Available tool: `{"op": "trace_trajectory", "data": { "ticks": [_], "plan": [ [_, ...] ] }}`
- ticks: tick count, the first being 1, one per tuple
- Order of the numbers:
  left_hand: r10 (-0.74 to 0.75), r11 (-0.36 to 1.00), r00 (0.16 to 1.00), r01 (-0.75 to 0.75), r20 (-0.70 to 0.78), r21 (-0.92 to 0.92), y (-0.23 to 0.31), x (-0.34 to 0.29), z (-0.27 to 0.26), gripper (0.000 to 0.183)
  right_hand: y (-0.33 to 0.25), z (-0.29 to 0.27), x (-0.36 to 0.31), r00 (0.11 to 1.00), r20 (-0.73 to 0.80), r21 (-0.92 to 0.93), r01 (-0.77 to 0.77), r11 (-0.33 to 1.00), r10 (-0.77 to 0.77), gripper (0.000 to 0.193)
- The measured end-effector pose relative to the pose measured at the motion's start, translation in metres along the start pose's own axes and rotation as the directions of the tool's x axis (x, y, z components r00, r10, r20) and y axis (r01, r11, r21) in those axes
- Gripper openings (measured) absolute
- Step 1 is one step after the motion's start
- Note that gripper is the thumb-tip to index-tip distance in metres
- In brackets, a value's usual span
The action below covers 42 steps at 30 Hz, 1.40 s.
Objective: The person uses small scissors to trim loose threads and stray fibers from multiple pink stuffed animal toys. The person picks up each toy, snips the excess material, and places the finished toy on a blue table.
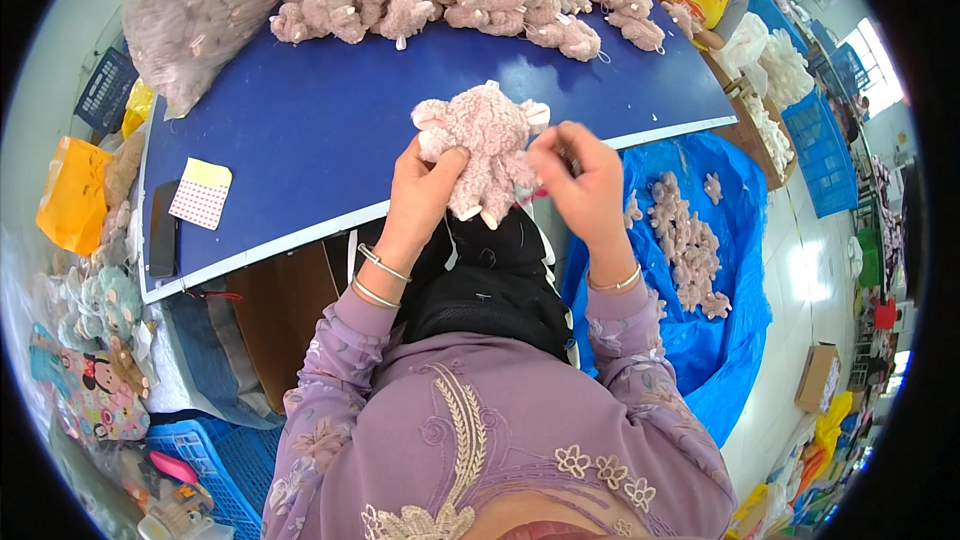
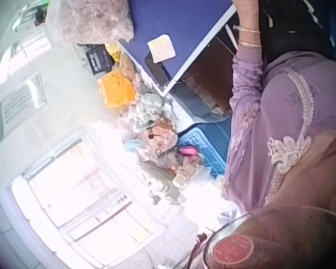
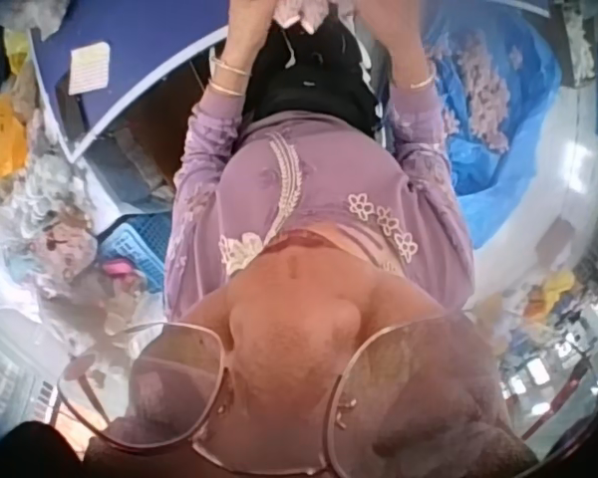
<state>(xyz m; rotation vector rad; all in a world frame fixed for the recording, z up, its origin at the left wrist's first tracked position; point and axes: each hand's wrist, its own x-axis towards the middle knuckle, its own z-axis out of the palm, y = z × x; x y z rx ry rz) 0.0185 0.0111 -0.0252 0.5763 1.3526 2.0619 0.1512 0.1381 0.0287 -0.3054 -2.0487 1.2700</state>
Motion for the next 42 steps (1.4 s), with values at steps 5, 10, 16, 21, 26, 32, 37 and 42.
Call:
{"op": "trace_trajectory", "data": {
  "ticks": [5,10,16,21,26,32,37,42],
  "plan": [
    [-0.033,0.963,0.996,0.053,0.078,-0.265,0.003,-0.002,0.004,0.029,-0.003,0.008,-0.001,0.973,0.161,-0.264,0.205,0.943,-0.166,0.037],
    [-0.031,0.958,0.991,0.067,0.132,-0.278,0.013,-0.006,0.011,0.03,0.002,0.011,0.001,0.965,0.189,-0.305,0.232,0.924,-0.18,0.037],
    [-0.058,0.951,0.997,0.073,0.06,-0.3,0.009,-0.002,0.007,0.026,0.0,0.019,0.0,0.976,0.139,-0.242,0.198,0.95,-0.168,0.033],
    [-0.019,0.949,0.999,0.004,-0.044,-0.316,0.011,-0.003,0.011,0.024,-0.01,0.015,-0.004,0.979,0.146,-0.281,0.179,0.943,-0.142,0.027],
    [0.012,0.974,0.992,-0.039,-0.123,-0.224,0.009,-0.005,0.014,0.02,0.001,0.028,-0.003,0.971,0.147,-0.23,0.221,0.948,-0.19,0.022],
    [-0.001,0.971,0.989,-0.034,-0.148,-0.237,0.007,-0.009,0.015,0.02,0.004,0.03,-0.001,0.973,0.164,-0.187,0.194,0.963,-0.164,0.011],
    [-0.05,0.924,0.997,0.022,-0.064,-0.382,0.016,-0.011,0.017,0.024,-0.002,0.014,0.003,0.942,0.222,0.414,-0.323,0.851,0.25,0.017],
    [-0.05,0.906,0.997,0.017,-0.067,-0.424,0.015,-0.008,0.009,0.026,-0.01,-0.007,0.007,0.962,0.147,0.303,-0.263,0.916,0.228,0.022]
  ]
}}
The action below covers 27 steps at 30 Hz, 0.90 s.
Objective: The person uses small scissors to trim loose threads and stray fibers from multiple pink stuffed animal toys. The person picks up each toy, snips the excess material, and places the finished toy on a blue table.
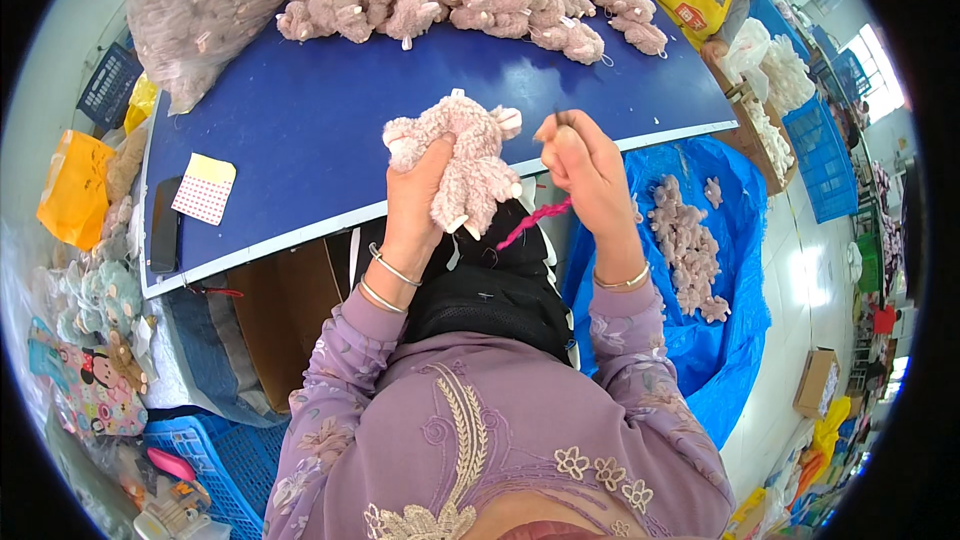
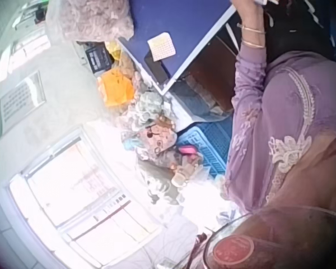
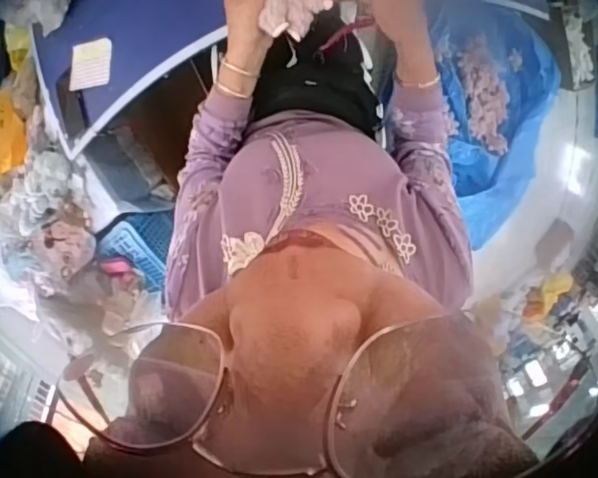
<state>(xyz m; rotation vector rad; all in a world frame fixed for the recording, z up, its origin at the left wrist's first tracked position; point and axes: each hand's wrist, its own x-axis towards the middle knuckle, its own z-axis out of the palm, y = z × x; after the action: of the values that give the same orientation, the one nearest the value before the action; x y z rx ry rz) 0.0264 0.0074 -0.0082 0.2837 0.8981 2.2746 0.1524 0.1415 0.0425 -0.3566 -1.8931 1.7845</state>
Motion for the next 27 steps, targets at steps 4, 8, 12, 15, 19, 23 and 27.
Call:
{"op": "trace_trajectory", "data": {
  "ticks": [4,8,12,15,19,23,27],
  "plan": [
    [0.037,0.999,0.999,-0.036,-0.018,0.029,-0.001,0.002,-0.001,0.026,-0.016,0.005,-0.01,0.943,0.248,-0.501,0.322,0.804,-0.223,0.024],
    [0.041,0.998,0.999,-0.04,-0.01,0.05,-0.003,0.002,0.0,0.026,-0.025,0.023,-0.018,0.946,0.315,-0.639,0.269,0.72,-0.074,0.028],
    [0.053,0.998,0.999,-0.054,0.014,0.042,-0.005,0.001,-0.003,0.026,-0.015,0.025,-0.012,0.972,0.22,-0.695,0.213,0.686,-0.079,0.027],
    [0.052,0.998,0.998,-0.053,0.022,0.025,-0.005,0.0,-0.004,0.026,-0.015,0.027,-0.012,0.979,0.195,-0.675,0.179,0.715,-0.061,0.027],
    [0.042,0.998,0.999,-0.041,0.029,-0.045,-0.006,-0.002,-0.002,0.026,-0.009,0.028,-0.012,0.977,0.174,-0.655,0.209,0.726,-0.124,0.025],
    [0.03,0.997,0.998,-0.025,0.06,-0.069,-0.006,-0.002,-0.003,0.027,-0.009,0.027,-0.012,0.987,0.147,-0.623,0.145,0.769,-0.066,0.028],
    [0.013,0.997,0.998,-0.008,0.061,-0.077,-0.007,-0.005,-0.001,0.028,-0.01,0.03,-0.012,0.987,0.144,-0.633,0.144,0.761,-0.067,0.027]
  ]
}}
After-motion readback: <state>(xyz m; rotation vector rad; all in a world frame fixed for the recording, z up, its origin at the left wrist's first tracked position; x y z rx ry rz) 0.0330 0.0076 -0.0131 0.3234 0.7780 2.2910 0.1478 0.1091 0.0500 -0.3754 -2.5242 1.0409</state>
